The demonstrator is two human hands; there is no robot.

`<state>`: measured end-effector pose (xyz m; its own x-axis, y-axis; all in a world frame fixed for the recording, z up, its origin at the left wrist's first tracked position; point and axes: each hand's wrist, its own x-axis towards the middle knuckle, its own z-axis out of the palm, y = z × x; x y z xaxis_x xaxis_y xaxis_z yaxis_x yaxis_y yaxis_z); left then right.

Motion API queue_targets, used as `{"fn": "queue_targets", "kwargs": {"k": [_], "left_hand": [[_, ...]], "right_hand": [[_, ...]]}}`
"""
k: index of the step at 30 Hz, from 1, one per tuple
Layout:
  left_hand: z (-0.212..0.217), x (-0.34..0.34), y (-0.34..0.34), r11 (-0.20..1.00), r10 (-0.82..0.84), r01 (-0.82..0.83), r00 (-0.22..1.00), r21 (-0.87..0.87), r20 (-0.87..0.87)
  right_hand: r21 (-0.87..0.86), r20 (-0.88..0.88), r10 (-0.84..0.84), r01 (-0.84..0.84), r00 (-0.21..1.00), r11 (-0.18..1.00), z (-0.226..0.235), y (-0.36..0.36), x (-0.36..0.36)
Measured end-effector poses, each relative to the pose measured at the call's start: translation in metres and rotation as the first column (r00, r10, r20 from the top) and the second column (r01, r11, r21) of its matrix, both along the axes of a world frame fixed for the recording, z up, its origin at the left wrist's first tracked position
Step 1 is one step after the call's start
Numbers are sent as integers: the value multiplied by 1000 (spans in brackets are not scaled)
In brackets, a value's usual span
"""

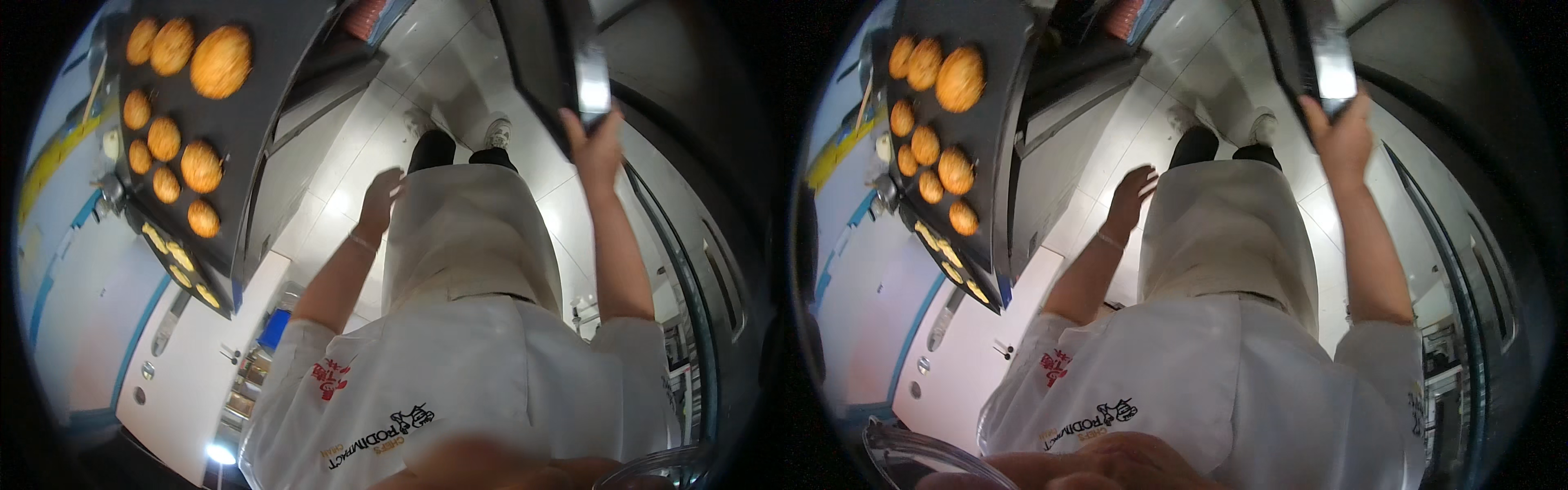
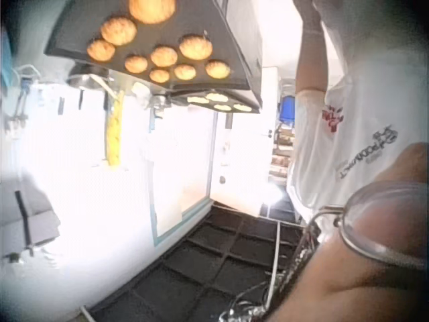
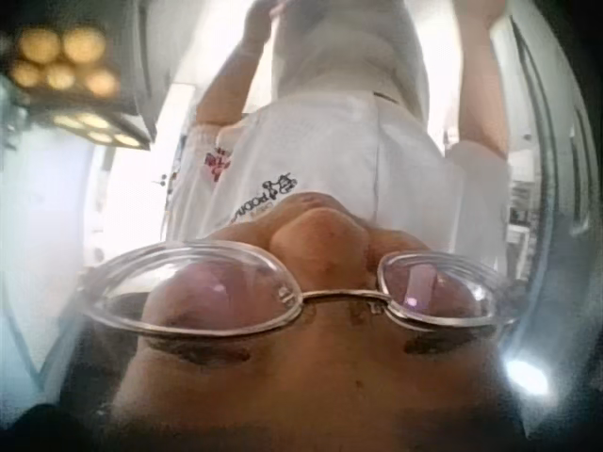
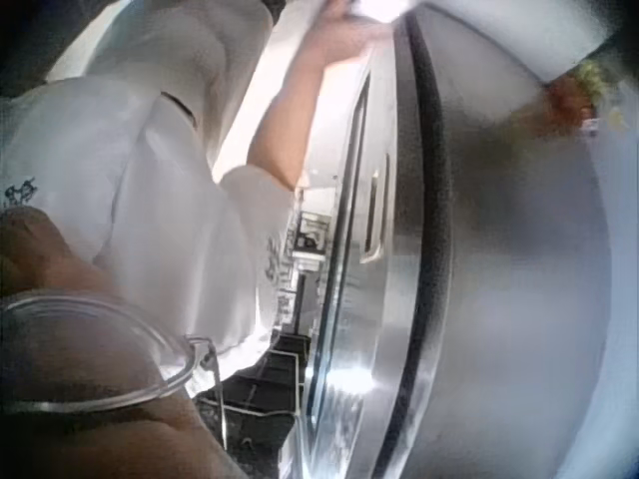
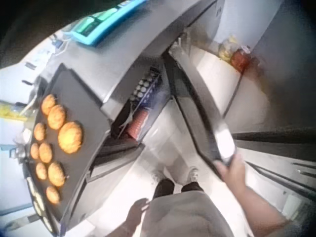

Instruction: The person brushes egg wash onto unbaked pastries on a tray, retrieves a package of sausages, cuts them into small pieces, and places the pieces onto baked round pastries on a second tray. The person handles trays, a pastry brush, a knife, and sausages.

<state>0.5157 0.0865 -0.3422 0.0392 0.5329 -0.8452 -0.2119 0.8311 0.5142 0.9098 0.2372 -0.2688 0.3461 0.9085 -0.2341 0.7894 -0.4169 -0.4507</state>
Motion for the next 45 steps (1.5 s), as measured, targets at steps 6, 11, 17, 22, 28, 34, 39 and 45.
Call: {"fn": "queue_targets", "kwargs": {"k": [6, 11, 17, 22, 28, 34, 39, 45], "left_hand": [[-202, -6, 157, 926, -340, 378, 817, -14, -466], [-367, -65, 257, 999, 45, -46, 998, -26, -51], [-427, -57, 330, 760, 636, -578, 755, -299, 158], [-465, -93, 329, 546, 812, -765, 583, -340, -7], [-456, -72, 341, 472, 847, -851, 510, -230, -149], [-434, -49, 349, 438, 843, -886, 464, -153, -273], [-468, -73, 343, 299, 921, -947, 319, -122, -222], [-460, -51, 333, 216, 939, -974, 226, -67, -258]], "right_hand": [[97, 376, 130, -179, 917, 979, 3, 33, 47], [42, 230, 125, -138, 965, 989, -11, 13, 83], [38, 273, 210, -228, 939, 973, -8, -17, 110], [1, 273, 180, -188, 945, 982, -1, -27, 123], [-111, 389, 168, -135, 906, 985, 8, -35, 121], [-176, 516, 145, -61, 844, 982, 10, -32, 108], [-210, 543, 197, -95, 817, 973, 7, -30, 130], [-208, 510, 114, -7, 853, 978, 14, -39, 133]]}}
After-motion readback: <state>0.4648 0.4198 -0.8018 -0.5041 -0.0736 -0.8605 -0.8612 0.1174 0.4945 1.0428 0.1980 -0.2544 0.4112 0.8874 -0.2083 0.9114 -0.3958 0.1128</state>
